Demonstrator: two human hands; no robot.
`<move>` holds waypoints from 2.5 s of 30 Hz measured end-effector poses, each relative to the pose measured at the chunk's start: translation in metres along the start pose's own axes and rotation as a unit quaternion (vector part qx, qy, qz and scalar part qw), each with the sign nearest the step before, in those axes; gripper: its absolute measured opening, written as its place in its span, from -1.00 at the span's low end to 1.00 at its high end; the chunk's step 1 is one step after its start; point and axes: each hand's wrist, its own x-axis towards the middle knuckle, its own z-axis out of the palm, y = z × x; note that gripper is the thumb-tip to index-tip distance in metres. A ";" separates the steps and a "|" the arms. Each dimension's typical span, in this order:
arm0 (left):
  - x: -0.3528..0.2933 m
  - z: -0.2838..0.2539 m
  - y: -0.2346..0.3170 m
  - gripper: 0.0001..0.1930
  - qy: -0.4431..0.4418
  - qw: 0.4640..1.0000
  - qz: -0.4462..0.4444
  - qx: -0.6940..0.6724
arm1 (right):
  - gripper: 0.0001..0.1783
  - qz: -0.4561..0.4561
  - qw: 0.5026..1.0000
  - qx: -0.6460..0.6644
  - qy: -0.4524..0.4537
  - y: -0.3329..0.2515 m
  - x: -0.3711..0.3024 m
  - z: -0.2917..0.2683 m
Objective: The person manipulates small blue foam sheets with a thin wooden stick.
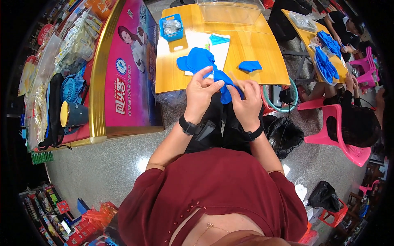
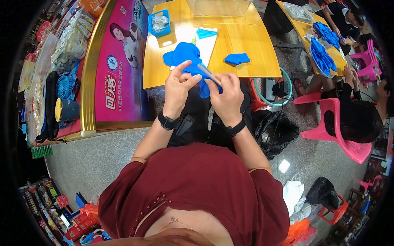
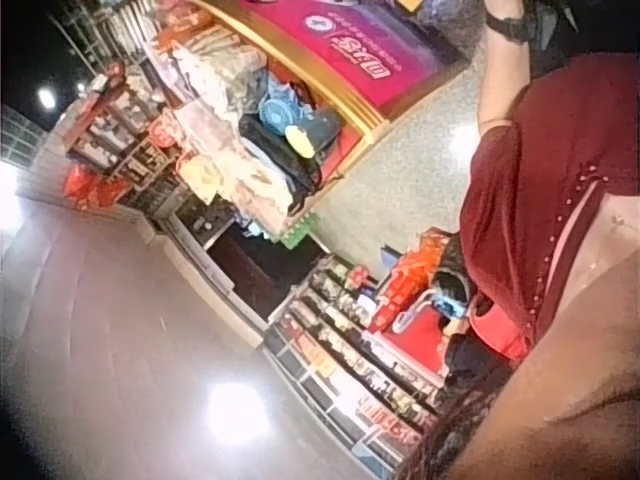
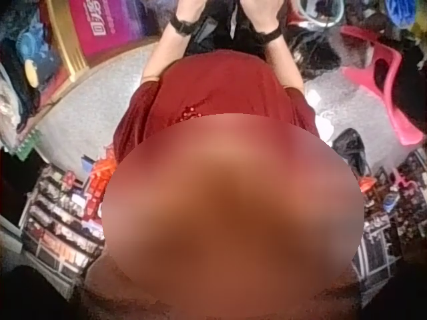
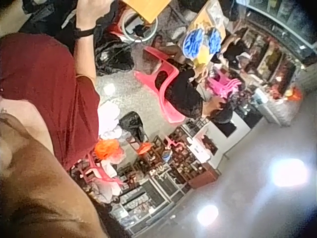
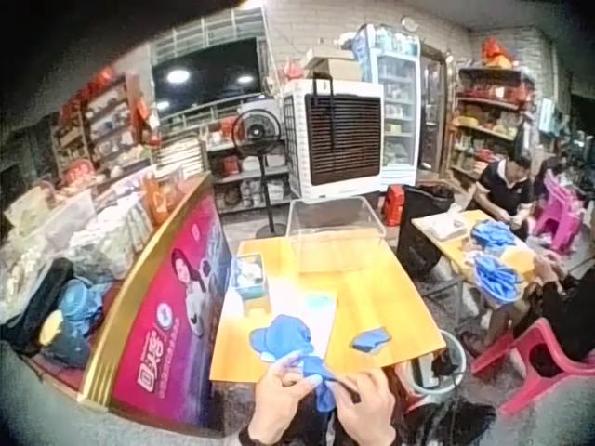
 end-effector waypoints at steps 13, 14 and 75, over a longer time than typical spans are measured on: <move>-0.002 -0.002 0.011 -0.33 -0.067 0.993 -0.079 -0.053 | -0.90 0.028 0.988 0.143 -0.051 0.007 -0.007 0.009; -0.002 -0.003 0.011 -0.34 -0.062 0.995 -0.065 -0.035 | -0.90 0.029 0.987 0.145 -0.063 0.009 -0.007 0.010; -0.016 0.007 0.004 -0.64 -0.101 0.973 -0.130 -0.162 | -0.77 -0.008 0.973 0.194 -0.121 0.012 -0.008 -0.013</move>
